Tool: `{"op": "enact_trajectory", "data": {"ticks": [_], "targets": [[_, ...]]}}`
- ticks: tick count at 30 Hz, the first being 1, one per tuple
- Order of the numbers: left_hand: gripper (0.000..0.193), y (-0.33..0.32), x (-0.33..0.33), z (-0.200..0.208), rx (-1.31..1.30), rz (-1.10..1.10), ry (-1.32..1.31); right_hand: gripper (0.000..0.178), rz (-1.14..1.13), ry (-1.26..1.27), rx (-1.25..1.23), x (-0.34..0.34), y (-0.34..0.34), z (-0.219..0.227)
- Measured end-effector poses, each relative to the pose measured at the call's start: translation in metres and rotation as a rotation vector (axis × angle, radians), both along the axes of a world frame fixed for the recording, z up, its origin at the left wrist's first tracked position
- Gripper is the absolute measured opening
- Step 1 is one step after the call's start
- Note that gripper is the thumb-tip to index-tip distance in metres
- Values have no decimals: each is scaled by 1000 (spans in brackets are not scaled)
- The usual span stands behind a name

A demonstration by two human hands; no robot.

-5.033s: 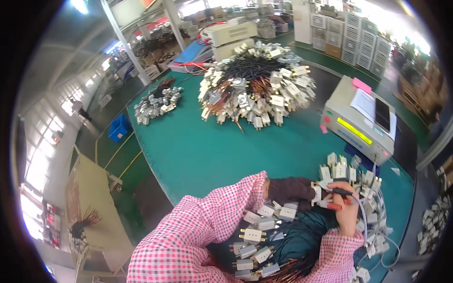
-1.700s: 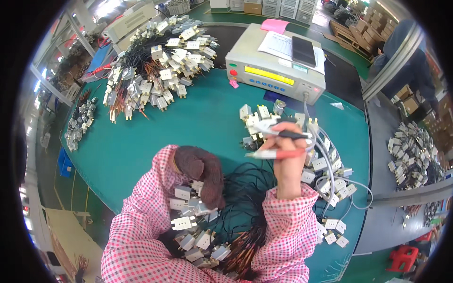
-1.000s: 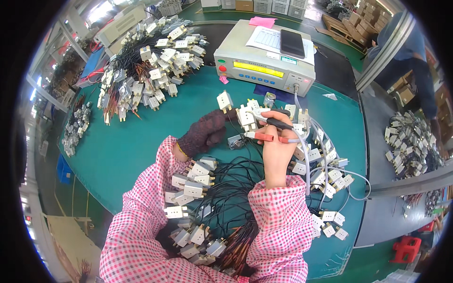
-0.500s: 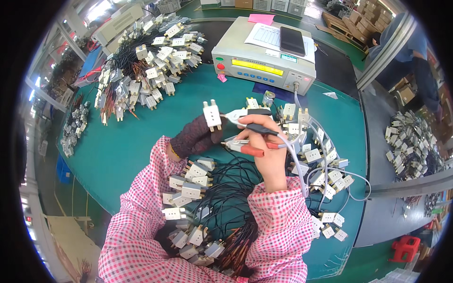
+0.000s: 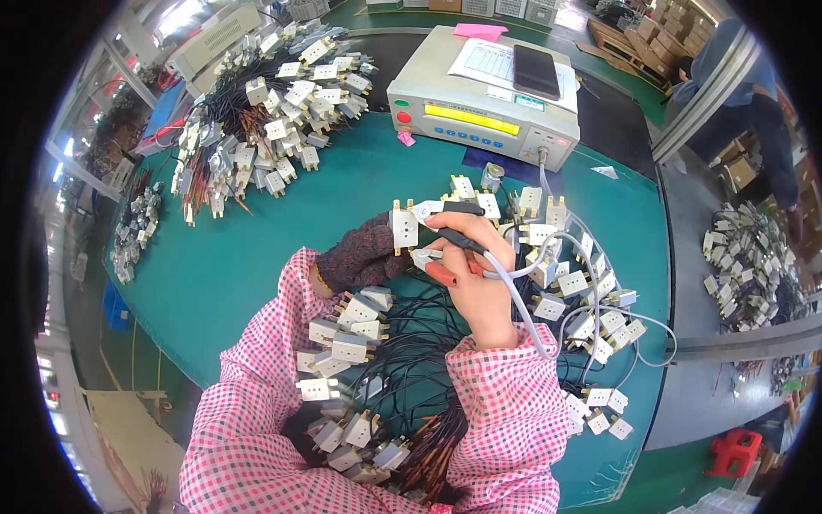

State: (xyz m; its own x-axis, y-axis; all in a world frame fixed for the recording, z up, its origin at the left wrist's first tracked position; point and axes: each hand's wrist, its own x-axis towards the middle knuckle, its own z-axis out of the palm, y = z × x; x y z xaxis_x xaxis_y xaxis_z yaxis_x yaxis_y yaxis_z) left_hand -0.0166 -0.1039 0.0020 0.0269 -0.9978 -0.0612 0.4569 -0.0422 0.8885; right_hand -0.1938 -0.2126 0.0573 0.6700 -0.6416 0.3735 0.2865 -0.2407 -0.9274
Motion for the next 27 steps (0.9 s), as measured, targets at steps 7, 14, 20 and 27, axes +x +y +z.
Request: {"op": "enact_trajectory", "data": {"ticks": [7,14,20,27], "targets": [[34,0,-5,12,10,9,23,25,-75,51,-101,0,-2,-3],[40,-2,-1,-10,-16,48,-86,24,-97,17,0,-1,-2,-4],[47,-6,-1,-15,85,28,-57,19,-146,-85,139,-4,-2,1],[47,-5,-3,-7,70,20,-66,27,-167,-63,154,-6,-3,-3]]}}
